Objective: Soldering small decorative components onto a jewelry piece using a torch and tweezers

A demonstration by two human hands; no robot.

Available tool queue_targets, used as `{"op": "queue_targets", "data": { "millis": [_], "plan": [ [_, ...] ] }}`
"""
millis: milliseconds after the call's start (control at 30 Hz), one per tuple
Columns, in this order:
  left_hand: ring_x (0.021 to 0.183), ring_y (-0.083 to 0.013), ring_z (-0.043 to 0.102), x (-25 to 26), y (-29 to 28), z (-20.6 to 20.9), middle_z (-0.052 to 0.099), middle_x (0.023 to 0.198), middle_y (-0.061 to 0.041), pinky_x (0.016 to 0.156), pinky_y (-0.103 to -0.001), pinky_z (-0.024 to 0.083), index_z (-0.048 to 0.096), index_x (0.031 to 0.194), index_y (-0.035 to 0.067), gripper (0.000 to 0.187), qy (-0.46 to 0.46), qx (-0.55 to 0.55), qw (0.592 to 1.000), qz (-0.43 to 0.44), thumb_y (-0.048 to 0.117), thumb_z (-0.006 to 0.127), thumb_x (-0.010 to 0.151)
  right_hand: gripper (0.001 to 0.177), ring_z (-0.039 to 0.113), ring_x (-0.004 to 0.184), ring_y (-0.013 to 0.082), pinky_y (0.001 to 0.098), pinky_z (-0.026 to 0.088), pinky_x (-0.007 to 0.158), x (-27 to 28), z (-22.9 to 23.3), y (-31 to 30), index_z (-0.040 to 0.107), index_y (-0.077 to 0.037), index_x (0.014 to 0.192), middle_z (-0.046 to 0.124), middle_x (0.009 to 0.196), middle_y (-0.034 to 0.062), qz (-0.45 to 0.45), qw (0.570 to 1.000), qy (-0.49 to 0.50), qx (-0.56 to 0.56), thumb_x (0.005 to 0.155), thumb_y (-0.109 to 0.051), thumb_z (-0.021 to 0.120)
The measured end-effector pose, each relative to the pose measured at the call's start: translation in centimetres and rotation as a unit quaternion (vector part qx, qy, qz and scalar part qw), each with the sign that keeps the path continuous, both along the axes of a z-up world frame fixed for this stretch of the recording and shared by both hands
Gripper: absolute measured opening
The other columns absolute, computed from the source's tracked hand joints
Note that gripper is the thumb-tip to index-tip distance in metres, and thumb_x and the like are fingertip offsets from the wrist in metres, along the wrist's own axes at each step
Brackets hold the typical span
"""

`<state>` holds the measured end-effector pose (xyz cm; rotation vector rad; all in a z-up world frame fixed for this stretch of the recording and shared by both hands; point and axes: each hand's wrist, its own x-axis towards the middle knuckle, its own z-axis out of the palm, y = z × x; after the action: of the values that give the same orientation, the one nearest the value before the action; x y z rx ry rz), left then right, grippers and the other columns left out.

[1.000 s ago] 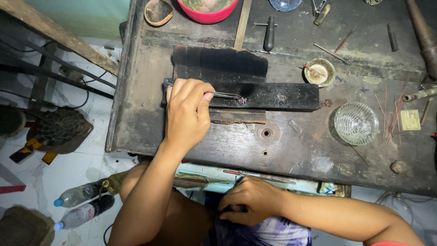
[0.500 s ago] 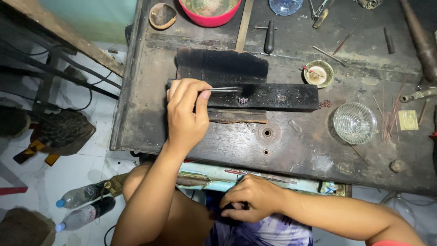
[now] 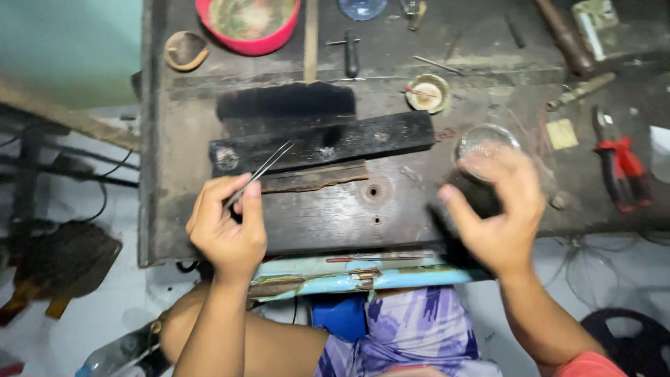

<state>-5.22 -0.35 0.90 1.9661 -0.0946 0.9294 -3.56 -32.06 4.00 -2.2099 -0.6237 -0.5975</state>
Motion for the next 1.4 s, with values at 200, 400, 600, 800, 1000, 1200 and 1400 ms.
{"op": "queue_targets", "data": {
  "millis": [200,400,600,800,1000,1200,1400],
  "plan": [
    [0.068,-0.0216,0.059,-1.2,-1.6,-3.0,0.068,0.083,-0.017,0.062,-0.030,0.048,0.068,0.091,-0.004,0.005,-0.004,-0.082,0.995,-0.058,-0.004,0.073,0.090,0.086,0.047,0.135,0.0497,0.0599,0.036,0.114,2.0,-3.3,-6.1,0.050,0.003,0.149,0.048,0.140,0.0295,-0.155,0.982,0.089,-0.060,0.079,-0.025,0.091],
    [0.049,-0.0145,0.051,-1.6,-2.5,-3.9,0.069,0.072,-0.016,0.044,-0.025,0.044,0.072,0.084,-0.005,0.008,-0.010,-0.132,0.984,-0.119,-0.010,0.079,0.081,0.093,0.055,0.124,0.0553,0.0643,0.040,0.108,3.0,-4.3,-6.8,0.051,0.003,0.149,0.056,0.133,0.0326,-0.150,0.983,0.102,-0.016,0.071,-0.018,0.097],
    [0.058,-0.0121,0.054,-1.4,-1.7,-4.9,0.068,0.077,-0.019,0.049,-0.026,0.048,0.070,0.088,-0.007,0.010,0.014,-0.202,0.966,-0.158,-0.008,0.079,0.083,0.100,0.062,0.119,0.0488,0.0571,0.047,0.103,1.8,-3.9,-4.9,0.051,0.002,0.148,0.060,0.131,0.0294,-0.117,0.988,0.095,0.042,0.063,-0.017,0.100],
    [0.061,-0.0128,0.056,-1.4,-1.4,-4.9,0.066,0.077,-0.019,0.050,-0.026,0.048,0.069,0.086,-0.007,0.013,0.025,-0.238,0.954,-0.179,-0.006,0.081,0.083,0.104,0.065,0.114,0.0437,0.0539,0.051,0.102,0.7,-2.6,-0.5,0.053,0.005,0.145,0.063,0.128,0.0272,-0.042,0.993,0.099,0.057,0.056,-0.019,0.101],
    [0.056,-0.0132,0.054,-1.4,-1.7,-3.3,0.066,0.072,-0.018,0.045,-0.025,0.046,0.071,0.082,-0.005,0.013,0.031,-0.206,0.958,-0.199,-0.003,0.084,0.080,0.103,0.064,0.121,0.0429,0.0534,0.048,0.107,1.0,-2.7,3.0,0.057,0.002,0.140,0.064,0.132,0.0216,0.043,0.991,0.119,0.044,0.051,-0.025,0.102],
    [0.044,-0.0142,0.050,-1.2,-2.3,-3.0,0.063,0.062,-0.011,0.040,-0.024,0.044,0.071,0.079,-0.001,0.010,0.012,-0.120,0.972,-0.203,0.000,0.081,0.080,0.099,0.065,0.121,0.0423,0.0529,0.049,0.106,1.5,-3.3,4.6,0.057,0.002,0.139,0.065,0.130,0.0207,0.089,0.986,0.128,0.050,0.054,-0.024,0.101],
    [0.046,-0.0198,0.058,-1.3,-2.9,-3.3,0.068,0.066,-0.007,0.044,-0.027,0.050,0.074,0.082,0.004,0.005,0.019,-0.030,0.975,-0.219,0.003,0.079,0.082,0.094,0.064,0.123,0.0424,0.0528,0.050,0.106,1.6,-4.6,4.6,0.057,0.004,0.137,0.065,0.132,0.0209,0.110,0.984,0.126,0.061,0.057,-0.021,0.099]
  ]
}}
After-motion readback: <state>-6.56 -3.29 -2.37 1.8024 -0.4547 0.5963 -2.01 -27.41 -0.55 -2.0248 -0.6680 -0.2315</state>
